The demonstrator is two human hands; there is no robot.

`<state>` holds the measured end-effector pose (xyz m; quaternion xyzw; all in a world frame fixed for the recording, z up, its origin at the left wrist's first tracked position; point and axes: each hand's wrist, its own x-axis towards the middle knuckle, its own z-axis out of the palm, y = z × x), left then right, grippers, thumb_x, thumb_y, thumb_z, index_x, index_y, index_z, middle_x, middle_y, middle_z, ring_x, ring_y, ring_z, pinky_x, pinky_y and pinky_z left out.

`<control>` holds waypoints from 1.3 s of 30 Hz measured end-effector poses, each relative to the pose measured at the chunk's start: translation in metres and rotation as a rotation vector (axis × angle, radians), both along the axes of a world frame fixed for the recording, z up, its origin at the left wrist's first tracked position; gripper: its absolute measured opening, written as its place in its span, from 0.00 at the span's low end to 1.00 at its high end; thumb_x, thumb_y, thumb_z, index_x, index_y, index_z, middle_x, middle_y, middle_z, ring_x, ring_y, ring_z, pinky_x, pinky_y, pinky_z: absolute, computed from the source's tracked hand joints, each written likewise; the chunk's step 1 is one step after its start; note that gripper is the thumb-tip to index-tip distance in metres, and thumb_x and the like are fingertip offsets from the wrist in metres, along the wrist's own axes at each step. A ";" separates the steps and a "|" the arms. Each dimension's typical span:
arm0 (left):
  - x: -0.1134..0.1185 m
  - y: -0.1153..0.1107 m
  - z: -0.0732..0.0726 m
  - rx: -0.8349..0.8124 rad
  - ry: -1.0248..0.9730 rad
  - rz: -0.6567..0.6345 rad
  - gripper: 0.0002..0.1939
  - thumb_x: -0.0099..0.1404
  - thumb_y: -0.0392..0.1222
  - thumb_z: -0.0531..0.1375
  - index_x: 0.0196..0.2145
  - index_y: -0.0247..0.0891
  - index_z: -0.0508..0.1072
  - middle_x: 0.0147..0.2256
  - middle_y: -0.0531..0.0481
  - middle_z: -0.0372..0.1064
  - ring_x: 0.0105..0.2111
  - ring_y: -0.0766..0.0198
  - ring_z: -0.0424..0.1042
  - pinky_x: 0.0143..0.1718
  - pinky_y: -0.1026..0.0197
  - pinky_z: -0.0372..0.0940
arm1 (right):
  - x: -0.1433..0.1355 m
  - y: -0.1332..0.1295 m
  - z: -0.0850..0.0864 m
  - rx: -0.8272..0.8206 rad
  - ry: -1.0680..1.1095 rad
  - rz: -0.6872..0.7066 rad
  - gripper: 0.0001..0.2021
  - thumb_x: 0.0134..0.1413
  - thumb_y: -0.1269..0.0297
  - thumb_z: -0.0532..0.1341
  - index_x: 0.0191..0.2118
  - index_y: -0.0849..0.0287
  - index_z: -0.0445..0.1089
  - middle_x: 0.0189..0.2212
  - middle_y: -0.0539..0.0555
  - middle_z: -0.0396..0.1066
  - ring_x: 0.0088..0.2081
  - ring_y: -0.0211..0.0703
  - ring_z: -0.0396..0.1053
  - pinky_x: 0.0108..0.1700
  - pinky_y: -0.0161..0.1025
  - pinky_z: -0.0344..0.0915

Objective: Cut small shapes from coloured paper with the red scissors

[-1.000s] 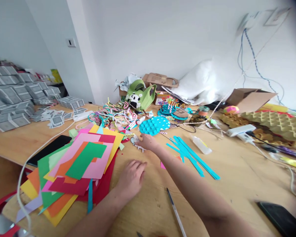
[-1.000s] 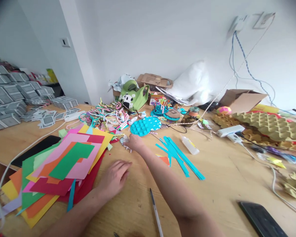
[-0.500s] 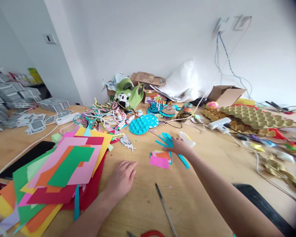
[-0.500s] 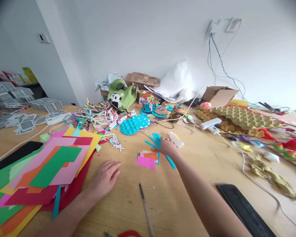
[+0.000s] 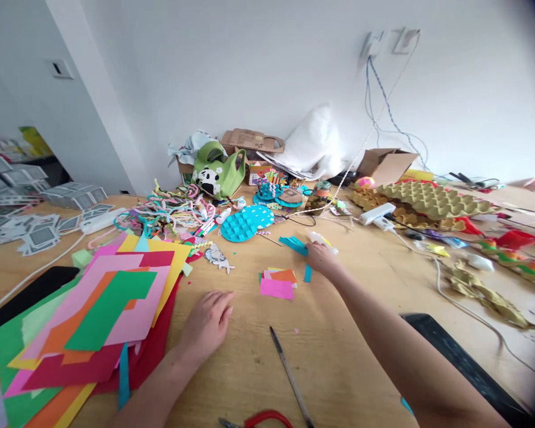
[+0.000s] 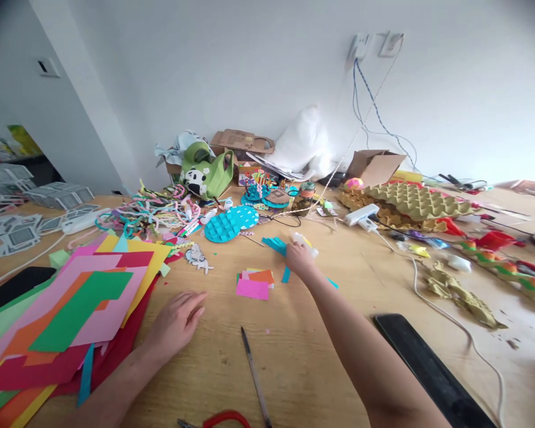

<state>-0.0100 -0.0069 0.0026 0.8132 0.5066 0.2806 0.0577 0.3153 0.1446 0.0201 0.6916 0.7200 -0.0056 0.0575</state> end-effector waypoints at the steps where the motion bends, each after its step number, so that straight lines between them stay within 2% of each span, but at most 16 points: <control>1: 0.000 0.000 0.000 -0.003 -0.001 0.001 0.15 0.63 0.33 0.52 0.46 0.37 0.72 0.42 0.45 0.74 0.42 0.59 0.72 0.45 0.55 0.69 | 0.001 0.000 0.000 0.006 -0.008 -0.007 0.16 0.55 0.77 0.51 0.46 0.68 0.71 0.46 0.69 0.71 0.50 0.55 0.68 0.48 0.42 0.58; 5: 0.001 0.000 0.000 -0.022 0.000 0.002 0.15 0.63 0.33 0.52 0.46 0.37 0.72 0.42 0.45 0.74 0.42 0.59 0.72 0.45 0.55 0.69 | 0.004 0.000 0.000 0.036 -0.037 -0.050 0.17 0.56 0.78 0.49 0.47 0.70 0.70 0.46 0.70 0.71 0.49 0.55 0.68 0.47 0.42 0.59; 12: -0.001 0.000 0.000 -0.029 0.024 0.010 0.16 0.63 0.33 0.53 0.47 0.36 0.72 0.43 0.44 0.74 0.43 0.58 0.72 0.45 0.55 0.69 | 0.007 0.004 0.002 0.094 -0.071 -0.153 0.18 0.58 0.79 0.48 0.50 0.67 0.68 0.44 0.68 0.71 0.48 0.53 0.68 0.45 0.42 0.59; 16: -0.001 0.000 -0.001 -0.018 0.018 0.014 0.16 0.63 0.33 0.52 0.47 0.35 0.72 0.43 0.44 0.74 0.44 0.58 0.72 0.46 0.55 0.69 | -0.003 -0.004 0.009 0.137 -0.092 -0.170 0.17 0.58 0.78 0.49 0.48 0.69 0.69 0.42 0.71 0.71 0.47 0.58 0.67 0.42 0.45 0.58; 18: 0.000 0.000 -0.002 -0.013 0.010 0.012 0.16 0.64 0.33 0.52 0.47 0.36 0.72 0.43 0.44 0.74 0.44 0.58 0.72 0.46 0.54 0.69 | -0.014 -0.007 0.013 0.170 -0.100 -0.126 0.16 0.59 0.76 0.49 0.47 0.68 0.69 0.45 0.72 0.69 0.50 0.61 0.64 0.43 0.48 0.58; 21: 0.001 0.000 -0.001 -0.022 0.003 0.003 0.16 0.63 0.33 0.53 0.47 0.36 0.72 0.42 0.44 0.74 0.43 0.59 0.72 0.46 0.54 0.69 | -0.041 -0.003 0.014 0.185 -0.086 0.015 0.15 0.62 0.70 0.49 0.48 0.65 0.69 0.48 0.69 0.68 0.53 0.58 0.61 0.47 0.46 0.56; 24: 0.001 0.000 -0.001 -0.026 0.003 -0.002 0.16 0.63 0.32 0.53 0.47 0.36 0.72 0.42 0.44 0.74 0.43 0.59 0.72 0.46 0.54 0.69 | -0.070 0.012 0.010 0.148 -0.062 0.115 0.14 0.63 0.67 0.51 0.45 0.64 0.71 0.45 0.67 0.70 0.50 0.53 0.64 0.47 0.42 0.57; 27: 0.000 -0.001 0.001 -0.016 0.008 0.016 0.16 0.63 0.32 0.52 0.47 0.36 0.72 0.43 0.44 0.74 0.44 0.58 0.72 0.46 0.54 0.69 | -0.091 0.032 0.006 0.139 -0.053 0.130 0.15 0.63 0.68 0.50 0.46 0.66 0.70 0.45 0.68 0.70 0.49 0.53 0.65 0.46 0.41 0.58; 30: -0.001 -0.001 0.003 -0.018 0.022 0.024 0.16 0.63 0.32 0.52 0.47 0.36 0.72 0.43 0.44 0.74 0.44 0.58 0.72 0.46 0.54 0.69 | -0.101 0.048 0.008 0.152 -0.053 0.125 0.17 0.62 0.71 0.49 0.51 0.67 0.68 0.49 0.69 0.68 0.51 0.53 0.63 0.48 0.42 0.58; 33: -0.002 0.000 0.004 -0.020 0.021 0.017 0.17 0.62 0.30 0.52 0.47 0.36 0.72 0.43 0.44 0.74 0.44 0.58 0.72 0.46 0.54 0.69 | -0.107 0.057 0.014 0.130 -0.056 0.166 0.16 0.61 0.73 0.50 0.50 0.67 0.70 0.50 0.69 0.67 0.53 0.53 0.62 0.51 0.42 0.58; 37: -0.002 0.000 0.004 -0.018 0.000 0.022 0.17 0.62 0.30 0.53 0.47 0.37 0.72 0.43 0.44 0.74 0.44 0.58 0.71 0.47 0.53 0.69 | -0.109 0.053 0.027 0.103 -0.064 0.241 0.17 0.60 0.74 0.51 0.51 0.64 0.70 0.52 0.68 0.67 0.57 0.54 0.59 0.54 0.44 0.56; 39: -0.003 -0.001 0.003 -0.024 -0.002 0.022 0.17 0.62 0.30 0.53 0.47 0.36 0.72 0.43 0.44 0.73 0.45 0.58 0.71 0.47 0.53 0.69 | -0.105 0.048 0.038 0.083 -0.076 0.229 0.17 0.58 0.74 0.53 0.51 0.65 0.70 0.52 0.70 0.67 0.57 0.57 0.60 0.53 0.49 0.58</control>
